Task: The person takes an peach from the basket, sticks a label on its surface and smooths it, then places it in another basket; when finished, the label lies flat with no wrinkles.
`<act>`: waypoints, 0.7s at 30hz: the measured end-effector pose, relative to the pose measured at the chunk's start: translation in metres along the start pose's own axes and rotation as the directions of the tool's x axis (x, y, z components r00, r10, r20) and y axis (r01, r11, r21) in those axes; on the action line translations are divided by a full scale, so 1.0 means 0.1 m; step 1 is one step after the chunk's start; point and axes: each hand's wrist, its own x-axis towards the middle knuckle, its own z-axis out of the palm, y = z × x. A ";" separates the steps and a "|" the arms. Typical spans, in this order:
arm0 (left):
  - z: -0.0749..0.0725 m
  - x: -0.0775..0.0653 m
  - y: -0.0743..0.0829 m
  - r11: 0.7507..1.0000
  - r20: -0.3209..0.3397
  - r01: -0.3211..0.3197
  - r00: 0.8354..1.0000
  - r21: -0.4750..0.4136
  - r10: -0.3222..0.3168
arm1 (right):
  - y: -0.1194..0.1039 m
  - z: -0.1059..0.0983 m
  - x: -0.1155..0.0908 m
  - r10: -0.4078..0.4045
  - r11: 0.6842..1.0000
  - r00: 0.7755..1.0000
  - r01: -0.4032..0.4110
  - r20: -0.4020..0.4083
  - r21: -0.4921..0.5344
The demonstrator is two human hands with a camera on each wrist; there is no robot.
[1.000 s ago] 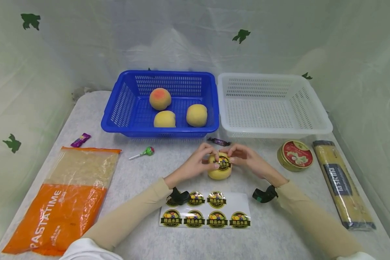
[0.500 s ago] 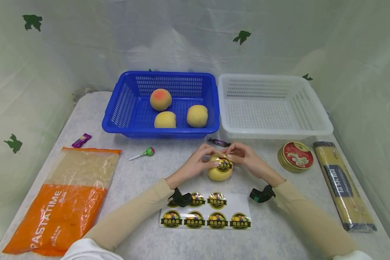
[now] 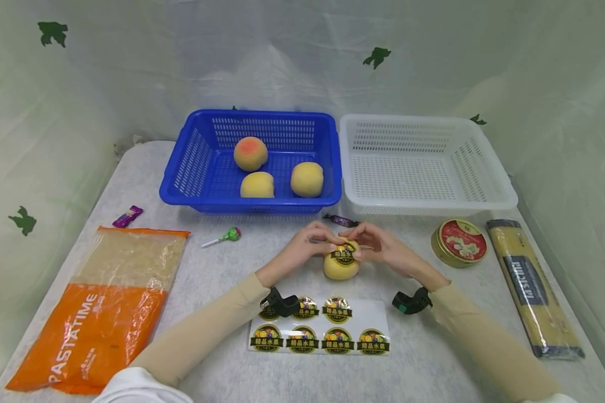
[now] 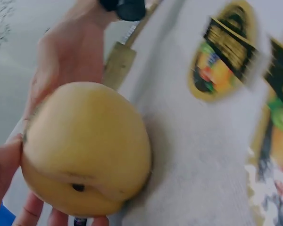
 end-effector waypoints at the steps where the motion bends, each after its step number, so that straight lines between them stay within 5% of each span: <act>1: 0.00 0.02 -0.03 1.000 -0.006 0.013 1.000 -0.017 -0.013 | 0.00 0.01 -0.01 -0.002 1.000 1.000 0.002 0.006 -0.024; 9: 0.06 0.01 -0.14 0.971 0.000 -0.114 0.993 0.209 0.117 | 0.03 0.10 -0.02 -0.001 0.996 0.998 -0.005 -0.059 -0.094; 21: 0.13 -0.06 -0.14 0.963 -0.068 -0.147 0.984 0.228 0.166 | 0.04 0.09 -0.03 0.012 0.996 0.997 -0.019 -0.079 -0.086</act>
